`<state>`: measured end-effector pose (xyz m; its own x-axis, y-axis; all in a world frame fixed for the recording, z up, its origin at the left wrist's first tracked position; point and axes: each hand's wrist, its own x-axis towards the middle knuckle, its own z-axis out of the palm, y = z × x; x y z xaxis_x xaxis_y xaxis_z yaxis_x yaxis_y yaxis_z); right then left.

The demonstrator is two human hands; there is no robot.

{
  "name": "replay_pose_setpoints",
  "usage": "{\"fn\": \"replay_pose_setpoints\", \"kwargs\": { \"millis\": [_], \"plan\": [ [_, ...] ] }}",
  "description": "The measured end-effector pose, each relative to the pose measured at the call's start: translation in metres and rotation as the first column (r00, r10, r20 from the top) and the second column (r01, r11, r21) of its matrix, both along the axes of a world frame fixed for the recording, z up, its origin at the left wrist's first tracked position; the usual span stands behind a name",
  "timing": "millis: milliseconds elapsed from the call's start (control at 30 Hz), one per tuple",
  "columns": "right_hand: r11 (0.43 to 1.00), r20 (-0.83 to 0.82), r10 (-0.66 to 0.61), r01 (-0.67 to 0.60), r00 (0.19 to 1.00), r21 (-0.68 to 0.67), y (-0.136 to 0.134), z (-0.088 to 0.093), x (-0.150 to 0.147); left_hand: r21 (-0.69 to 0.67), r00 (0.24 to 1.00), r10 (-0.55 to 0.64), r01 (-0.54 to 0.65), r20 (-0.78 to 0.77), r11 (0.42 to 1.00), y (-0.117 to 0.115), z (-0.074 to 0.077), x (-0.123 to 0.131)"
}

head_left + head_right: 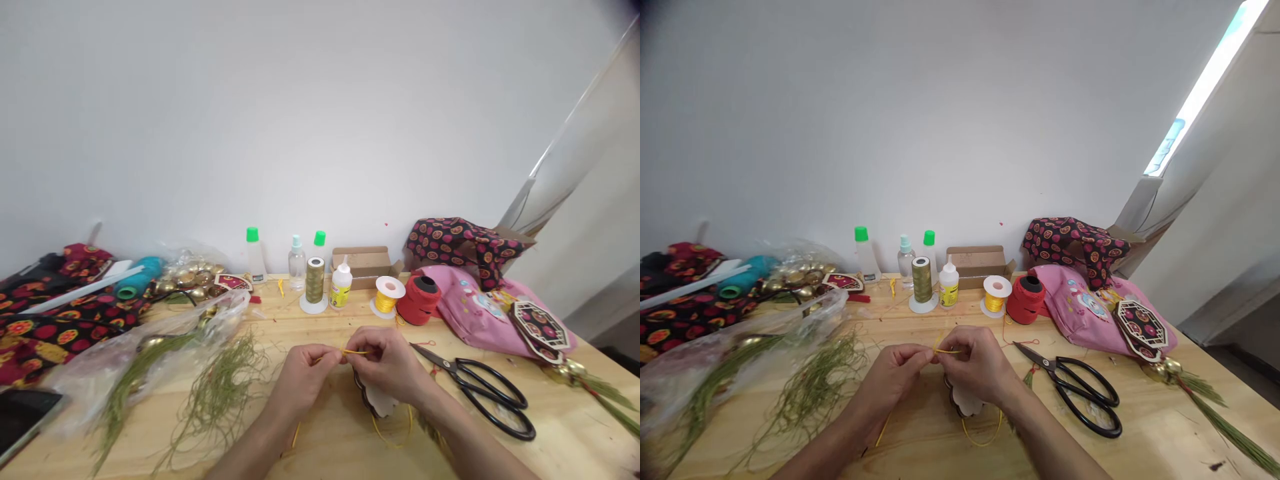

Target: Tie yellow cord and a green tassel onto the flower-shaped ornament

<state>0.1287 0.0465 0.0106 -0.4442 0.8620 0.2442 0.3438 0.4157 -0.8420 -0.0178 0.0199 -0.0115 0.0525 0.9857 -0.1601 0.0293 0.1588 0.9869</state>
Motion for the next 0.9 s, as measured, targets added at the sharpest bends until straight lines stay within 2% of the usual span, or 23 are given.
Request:
{"fn": "replay_pose_setpoints", "kwargs": {
  "millis": [100,233,400,600,800,900],
  "plan": [
    [0.995,-0.002,-0.029,0.028,1.000,-0.100,0.0003,0.0001,-0.0012,0.027,1.000,0.002,-0.001,-0.016,1.000,-0.0003,0.0019,-0.0005],
    [0.958,0.015,-0.083,0.084,0.996,-0.274,0.0001,0.0008,-0.0028,0.100,0.999,-0.054,0.054,-0.007,0.993,-0.0002,0.0018,-0.0013],
    [0.939,-0.003,-0.112,0.104,0.994,-0.329,0.0010,-0.0020,-0.0027,0.136,0.993,-0.118,0.114,0.018,0.984,-0.0005,0.0003,-0.0014],
    [0.922,-0.029,-0.116,0.097,0.993,-0.374,0.0026,-0.0022,-0.0012,0.046,0.991,-0.136,0.135,0.013,0.990,0.0011,0.0004,-0.0054],
    [0.917,-0.048,-0.127,0.099,0.991,-0.386,0.0021,-0.0030,-0.0019,0.123,0.995,-0.099,0.102,-0.026,0.987,0.0029,0.0006,-0.0058],
    [0.922,-0.036,-0.122,0.099,0.992,-0.375,0.0012,-0.0039,-0.0029,0.117,0.996,-0.091,0.092,-0.016,0.989,0.0025,0.0006,-0.0057]
  ]
}}
